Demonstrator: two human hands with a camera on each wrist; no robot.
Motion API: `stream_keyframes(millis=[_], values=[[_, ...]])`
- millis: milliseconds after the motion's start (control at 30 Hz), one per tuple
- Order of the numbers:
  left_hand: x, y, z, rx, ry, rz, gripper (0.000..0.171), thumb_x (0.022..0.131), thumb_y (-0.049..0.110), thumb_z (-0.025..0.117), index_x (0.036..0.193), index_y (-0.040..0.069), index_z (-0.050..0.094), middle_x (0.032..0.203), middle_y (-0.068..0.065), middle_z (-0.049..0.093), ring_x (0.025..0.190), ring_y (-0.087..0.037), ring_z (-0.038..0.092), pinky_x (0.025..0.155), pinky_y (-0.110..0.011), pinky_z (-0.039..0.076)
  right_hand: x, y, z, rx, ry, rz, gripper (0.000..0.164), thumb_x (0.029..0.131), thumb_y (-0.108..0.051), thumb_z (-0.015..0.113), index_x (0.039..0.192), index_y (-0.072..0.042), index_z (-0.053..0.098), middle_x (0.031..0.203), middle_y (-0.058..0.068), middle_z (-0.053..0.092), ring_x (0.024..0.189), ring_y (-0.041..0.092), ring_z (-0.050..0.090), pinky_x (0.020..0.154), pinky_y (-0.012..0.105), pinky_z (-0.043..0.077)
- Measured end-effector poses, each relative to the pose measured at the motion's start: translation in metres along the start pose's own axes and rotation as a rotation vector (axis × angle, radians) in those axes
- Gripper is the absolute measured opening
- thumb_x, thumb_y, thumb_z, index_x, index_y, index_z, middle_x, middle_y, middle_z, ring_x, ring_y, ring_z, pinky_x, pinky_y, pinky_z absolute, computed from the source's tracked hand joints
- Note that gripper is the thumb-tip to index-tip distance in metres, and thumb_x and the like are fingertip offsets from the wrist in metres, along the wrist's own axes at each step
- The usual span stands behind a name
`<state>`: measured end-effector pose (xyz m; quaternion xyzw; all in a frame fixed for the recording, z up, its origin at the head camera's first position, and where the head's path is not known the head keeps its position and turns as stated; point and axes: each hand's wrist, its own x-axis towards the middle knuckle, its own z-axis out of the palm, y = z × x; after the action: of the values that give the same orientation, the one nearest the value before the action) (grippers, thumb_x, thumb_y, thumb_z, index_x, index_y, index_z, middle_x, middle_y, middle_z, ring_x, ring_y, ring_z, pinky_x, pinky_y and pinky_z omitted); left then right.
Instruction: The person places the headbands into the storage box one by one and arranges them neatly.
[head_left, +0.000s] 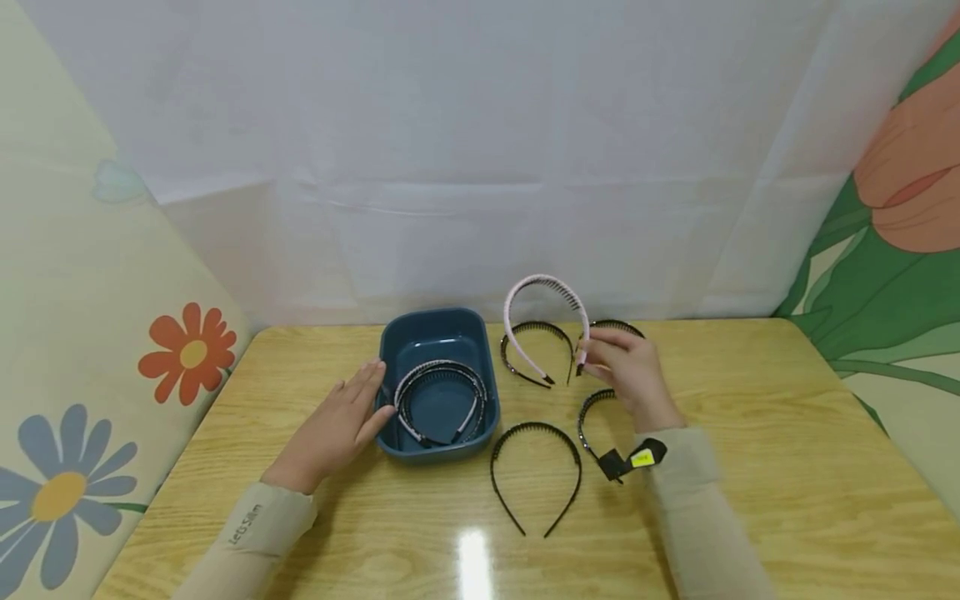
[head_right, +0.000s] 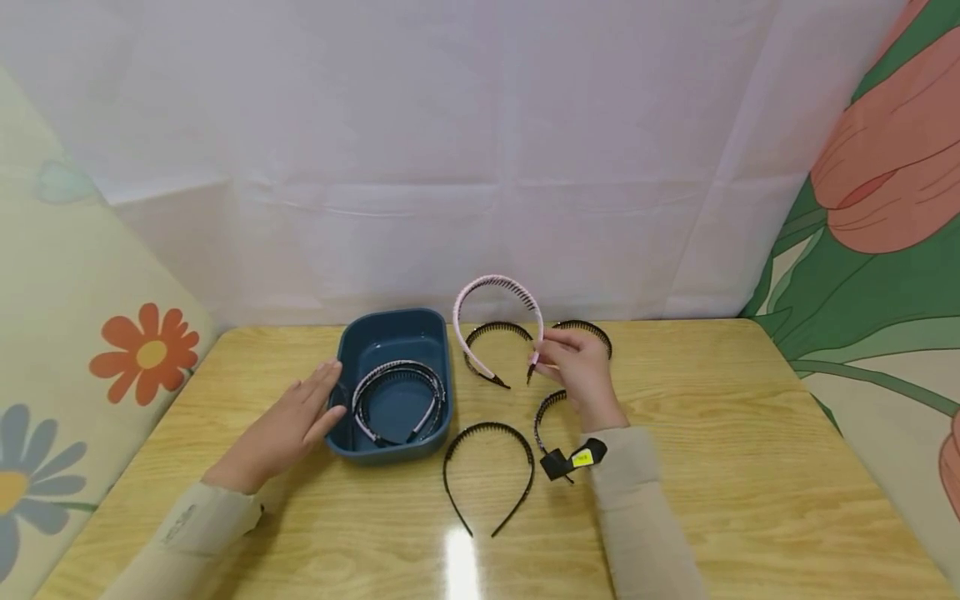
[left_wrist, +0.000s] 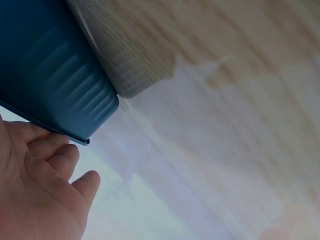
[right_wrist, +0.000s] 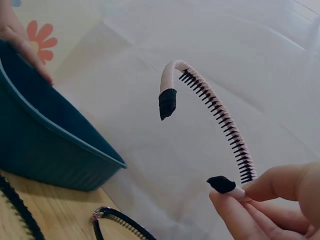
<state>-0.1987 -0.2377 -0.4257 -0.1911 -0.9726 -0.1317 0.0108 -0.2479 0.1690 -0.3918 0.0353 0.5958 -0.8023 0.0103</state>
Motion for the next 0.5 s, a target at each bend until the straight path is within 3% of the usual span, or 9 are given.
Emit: stream_keyframes(millis=[100, 233, 500], values=[[0.0, 0.001, 0.0, -0.005, -0.001, -0.003, 0.075, 0.108, 0.045, 0.042, 0.158, -0.006, 0.02, 0.166, -0.023, 0.019, 0.153, -0.041, 0.017, 0.121, -0.062, 0.018, -0.002, 0.003, 0.007, -0.011, -0.017, -0.012, 0.014, 0.095, 0.006, 0.063, 0.106, 0.001, 0.071, 0.087, 0.005, 0.074, 0.078, 0.015, 0.073, 0.076, 0.026, 0.061], [0.0, 0.001, -0.001, -0.007, -0.002, -0.005, 0.075, 0.108, 0.045, 0.042, 0.159, -0.005, 0.02, 0.166, -0.023, 0.019, 0.153, -0.041, 0.017, 0.121, -0.062, 0.017, -0.004, 0.008, 0.017, -0.03, -0.019, -0.027, 0.026, 0.096, 0.005, 0.063, 0.12, 0.013, 0.063, 0.089, 0.005, 0.074, 0.08, 0.016, 0.074, 0.078, 0.026, 0.061], [-0.001, 0.001, 0.0, -0.009, 0.002, -0.006, 0.073, 0.109, 0.044, 0.042, 0.159, -0.005, 0.02, 0.166, -0.022, 0.018, 0.153, -0.041, 0.017, 0.121, -0.062, 0.017, -0.008, 0.018, 0.035, -0.043, -0.009, -0.016, 0.03, 0.096, 0.003, 0.065, 0.124, 0.012, 0.062, 0.094, 0.007, 0.074, 0.082, 0.016, 0.073, 0.082, 0.029, 0.061]])
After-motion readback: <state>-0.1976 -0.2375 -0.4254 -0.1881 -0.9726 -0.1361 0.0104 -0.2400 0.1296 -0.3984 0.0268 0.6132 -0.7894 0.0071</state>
